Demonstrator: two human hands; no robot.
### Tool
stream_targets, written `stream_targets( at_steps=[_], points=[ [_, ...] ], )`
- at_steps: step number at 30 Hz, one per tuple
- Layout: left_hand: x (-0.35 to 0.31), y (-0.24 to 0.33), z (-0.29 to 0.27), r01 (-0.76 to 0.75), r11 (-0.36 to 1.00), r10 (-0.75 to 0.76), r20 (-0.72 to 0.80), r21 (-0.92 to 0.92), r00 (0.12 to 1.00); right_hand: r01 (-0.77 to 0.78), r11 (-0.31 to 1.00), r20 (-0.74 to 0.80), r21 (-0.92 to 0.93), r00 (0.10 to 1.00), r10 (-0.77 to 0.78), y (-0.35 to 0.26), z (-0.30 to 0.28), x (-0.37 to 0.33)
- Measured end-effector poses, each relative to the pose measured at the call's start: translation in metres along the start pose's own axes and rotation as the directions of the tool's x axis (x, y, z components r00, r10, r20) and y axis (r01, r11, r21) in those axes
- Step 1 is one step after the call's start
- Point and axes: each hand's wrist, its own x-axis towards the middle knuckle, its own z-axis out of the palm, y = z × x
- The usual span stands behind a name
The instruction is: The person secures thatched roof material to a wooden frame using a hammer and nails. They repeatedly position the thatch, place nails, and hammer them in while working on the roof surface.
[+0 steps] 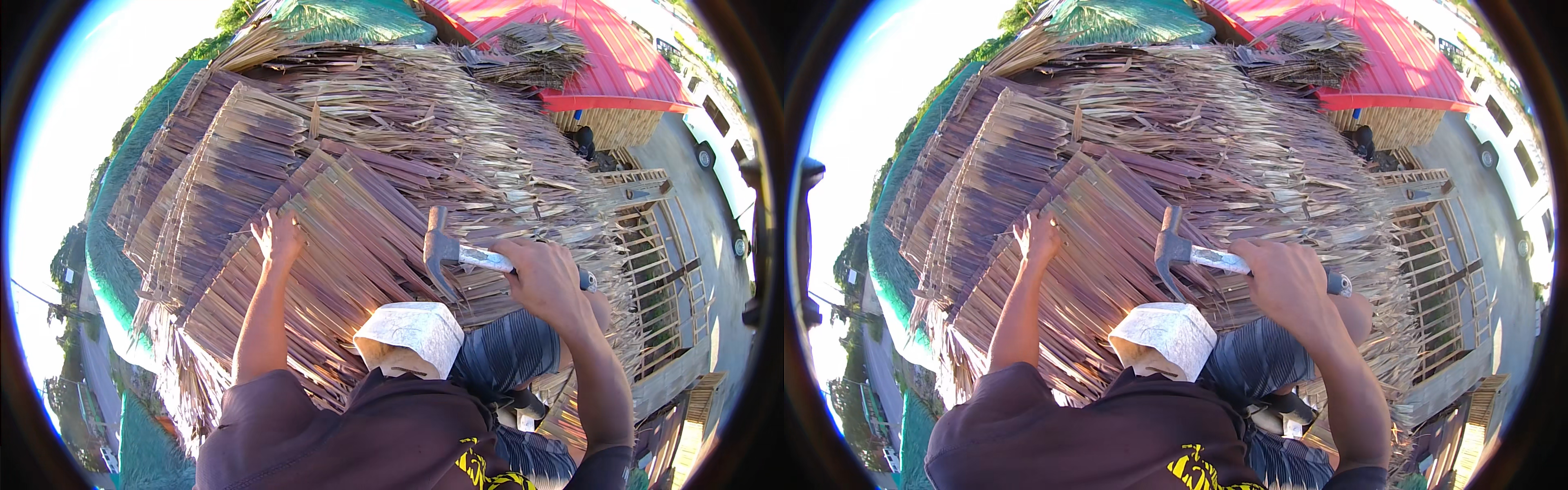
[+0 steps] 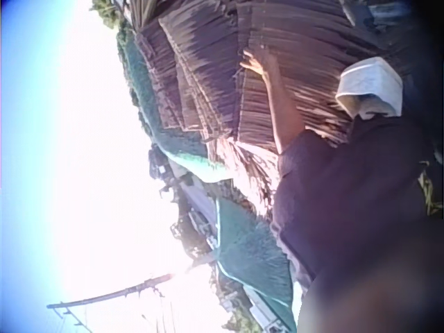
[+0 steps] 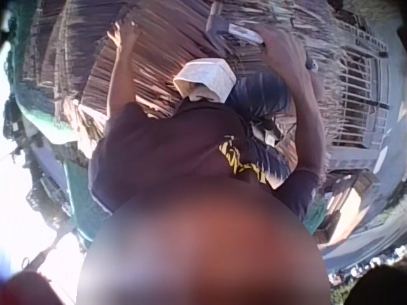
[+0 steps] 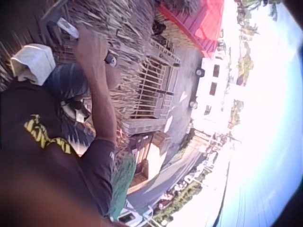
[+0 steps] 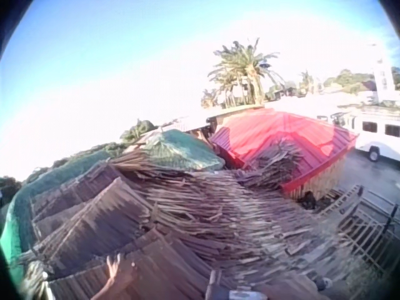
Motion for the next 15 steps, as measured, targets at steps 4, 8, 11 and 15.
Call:
stream_targets(
  at_steps=[4, 8, 11, 15],
  points=[
    [0.008, 0.01, -0.027, -0.081, 0.977, 0.106, 0.118, -0.195, 0.987, -0.049, 0.999, 0.004, -0.018, 0.999, 0.049, 0.007, -0.002, -0.003],
    [0.012, 0.032, -0.051, -0.246, 0.884, 0.344, 0.197, -0.398, 0.918, -0.078, 0.997, 0.002, -0.004, 0.997, 0.078, 0.009, -0.002, -0.007],
    [0.027, 0.041, -0.047, -0.282, 0.867, 0.339, 0.069, -0.412, 0.938, -0.093, 0.996, 0.026, -0.01, 0.995, 0.093, 0.007, -0.001, -0.01],
    [0.048, 0.021, -0.023, 0.01, 0.928, -0.019, -0.02, -0.373, 1.0, -0.124, 0.992, 0.033, -0.025, 0.992, 0.124, 0.007, 0.002, -0.013]
  ],
)
